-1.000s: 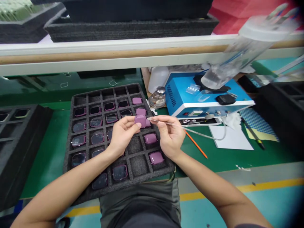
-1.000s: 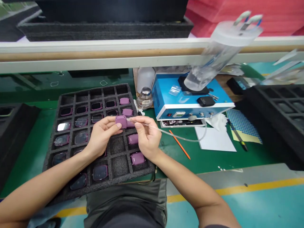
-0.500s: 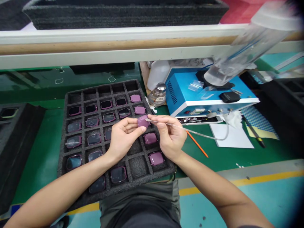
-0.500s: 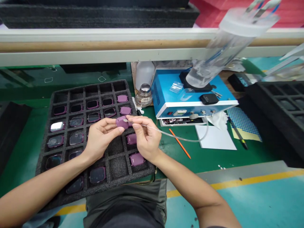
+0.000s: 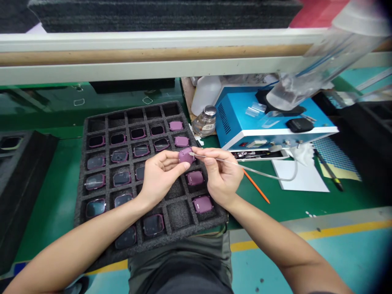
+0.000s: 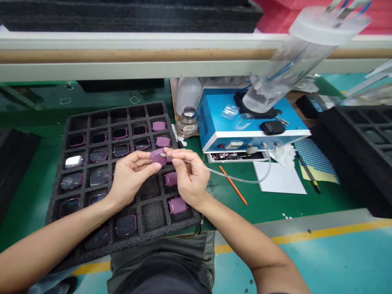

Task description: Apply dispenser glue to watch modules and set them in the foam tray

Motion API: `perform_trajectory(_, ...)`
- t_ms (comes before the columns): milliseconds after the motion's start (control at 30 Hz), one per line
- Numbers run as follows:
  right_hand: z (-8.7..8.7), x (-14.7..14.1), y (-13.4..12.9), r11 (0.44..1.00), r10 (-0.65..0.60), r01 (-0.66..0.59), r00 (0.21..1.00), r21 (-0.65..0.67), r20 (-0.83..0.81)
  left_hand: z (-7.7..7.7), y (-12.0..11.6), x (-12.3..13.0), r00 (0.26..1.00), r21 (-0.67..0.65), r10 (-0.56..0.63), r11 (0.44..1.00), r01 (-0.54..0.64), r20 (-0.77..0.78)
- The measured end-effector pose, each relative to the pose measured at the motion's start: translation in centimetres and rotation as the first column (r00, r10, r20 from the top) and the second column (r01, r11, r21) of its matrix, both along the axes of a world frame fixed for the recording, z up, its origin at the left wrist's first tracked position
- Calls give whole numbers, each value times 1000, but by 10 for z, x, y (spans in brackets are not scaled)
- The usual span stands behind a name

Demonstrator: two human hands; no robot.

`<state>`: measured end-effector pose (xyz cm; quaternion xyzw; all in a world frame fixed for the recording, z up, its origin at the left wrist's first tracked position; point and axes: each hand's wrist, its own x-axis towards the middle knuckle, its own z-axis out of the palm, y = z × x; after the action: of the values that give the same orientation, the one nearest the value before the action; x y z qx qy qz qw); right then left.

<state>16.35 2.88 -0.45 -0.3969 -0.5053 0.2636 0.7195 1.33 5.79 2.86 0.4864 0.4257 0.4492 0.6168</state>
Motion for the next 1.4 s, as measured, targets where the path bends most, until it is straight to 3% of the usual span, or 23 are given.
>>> perform_trajectory(1400,4,0,11,998,59,-61,997,-31,-53,2,10,0,990,111,62,993,-49,-126)
